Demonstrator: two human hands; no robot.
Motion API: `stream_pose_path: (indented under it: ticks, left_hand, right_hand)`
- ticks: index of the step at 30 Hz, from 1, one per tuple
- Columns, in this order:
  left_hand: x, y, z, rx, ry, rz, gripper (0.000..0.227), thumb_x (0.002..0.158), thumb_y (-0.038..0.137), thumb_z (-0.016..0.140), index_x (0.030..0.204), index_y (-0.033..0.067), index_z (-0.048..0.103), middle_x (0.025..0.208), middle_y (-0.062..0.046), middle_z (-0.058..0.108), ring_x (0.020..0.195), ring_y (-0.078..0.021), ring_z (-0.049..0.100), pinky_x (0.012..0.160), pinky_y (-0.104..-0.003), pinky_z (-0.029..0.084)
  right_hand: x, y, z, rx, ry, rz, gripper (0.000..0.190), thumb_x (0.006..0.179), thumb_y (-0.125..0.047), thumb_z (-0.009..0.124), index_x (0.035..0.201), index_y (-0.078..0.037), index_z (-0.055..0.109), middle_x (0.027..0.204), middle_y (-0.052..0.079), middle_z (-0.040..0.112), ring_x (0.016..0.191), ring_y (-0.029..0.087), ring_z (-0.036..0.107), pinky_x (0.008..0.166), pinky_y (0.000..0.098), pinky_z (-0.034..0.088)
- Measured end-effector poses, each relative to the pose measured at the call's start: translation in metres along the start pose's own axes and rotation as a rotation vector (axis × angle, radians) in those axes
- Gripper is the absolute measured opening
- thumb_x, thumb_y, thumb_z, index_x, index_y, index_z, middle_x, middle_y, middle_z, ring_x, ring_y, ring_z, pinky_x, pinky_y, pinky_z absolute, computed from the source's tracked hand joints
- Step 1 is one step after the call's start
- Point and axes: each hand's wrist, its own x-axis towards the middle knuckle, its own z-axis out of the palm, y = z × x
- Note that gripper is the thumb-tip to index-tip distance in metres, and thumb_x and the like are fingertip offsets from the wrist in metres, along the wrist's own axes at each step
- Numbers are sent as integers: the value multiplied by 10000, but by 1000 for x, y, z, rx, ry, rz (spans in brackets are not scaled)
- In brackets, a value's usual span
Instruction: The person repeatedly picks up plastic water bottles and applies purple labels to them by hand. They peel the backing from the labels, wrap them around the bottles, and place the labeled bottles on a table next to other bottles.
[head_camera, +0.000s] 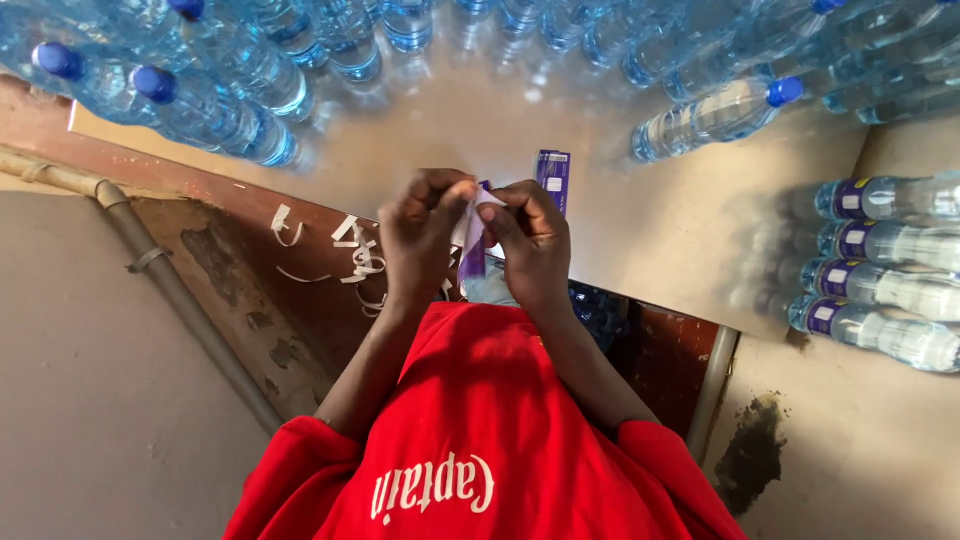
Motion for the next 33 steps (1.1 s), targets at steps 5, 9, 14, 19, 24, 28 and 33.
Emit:
stream_pose_path:
  ticks: [5, 9, 14, 19, 24, 28, 33]
  left_hand:
    - [10, -33, -26, 16, 114, 5, 153, 1090, 230, 794, 1075, 78, 792, 864, -69, 739, 848, -132, 610, 847, -313, 534]
    - [4, -79, -89, 460, 114, -68, 184, 1133, 234, 742, 1069, 64, 713, 832, -176, 701, 858, -383, 648, 862, -496, 515]
    - [2, -118, -112, 1312, -475, -556, 203, 1041, 233, 485, 1014, 118, 652, 897, -259, 763, 846, -568, 693, 724, -616, 491]
    - [43, -144, 66, 682, -771, -72, 813, 1004, 267, 814, 1667, 6, 423, 1666, -283, 519, 1487, -442, 545, 1172, -591, 484]
    - [106, -273, 292, 527, -804, 220, 1133, 966, 567, 946, 1745, 112, 260, 1798, -183, 369, 1657, -424, 380, 1319, -621, 355]
    - [122, -280, 342, 665, -765, 265, 984, 891, 597, 934, 1568, 93, 429, 1451, -178, 675, 1196, -475, 724, 863, -601, 628]
    - [94, -227, 303, 939, -950, -142, 1125, 865, 822, 773, 1584, 15, 462, 1374, -274, 723, 1222, -498, 733, 951, -618, 599]
  right_hand:
    - [-14, 43, -67, 204, 220, 184, 182, 1056, -216, 815, 1163, -87, 746, 939, 47, 696, 744, 108, 638, 676, 302, 585]
    - [-36, 41, -236, 557, 531, 256, 155, 1174, -322, 607, 1128, -246, 734, 981, -136, 726, 748, 5, 603, 636, 163, 528]
    - [-104, -48, -312, 378, 968, 75, 173, 1069, -420, 840, 1119, -281, 752, 966, -96, 765, 647, 58, 580, 604, 262, 453]
    - [-111, -81, -267, -41, 1006, -123, 314, 1054, -298, 836, 1266, -180, 637, 1032, 88, 699, 847, 231, 665, 705, 332, 519]
    - [-114, -31, -252, -255, 713, -163, 641, 1048, -613, 729, 1298, -28, 650, 1280, 180, 684, 1070, 306, 769, 821, 400, 708]
    - [-103, -29, -229, -500, 816, -187, 241, 1095, -358, 666, 1107, -118, 651, 1143, 120, 640, 1117, 360, 704, 768, 447, 694]
    - [-109, 25, -248, -403, 876, 31, 472, 1053, -329, 792, 1354, -63, 544, 1262, 152, 551, 1091, 319, 725, 935, 437, 643]
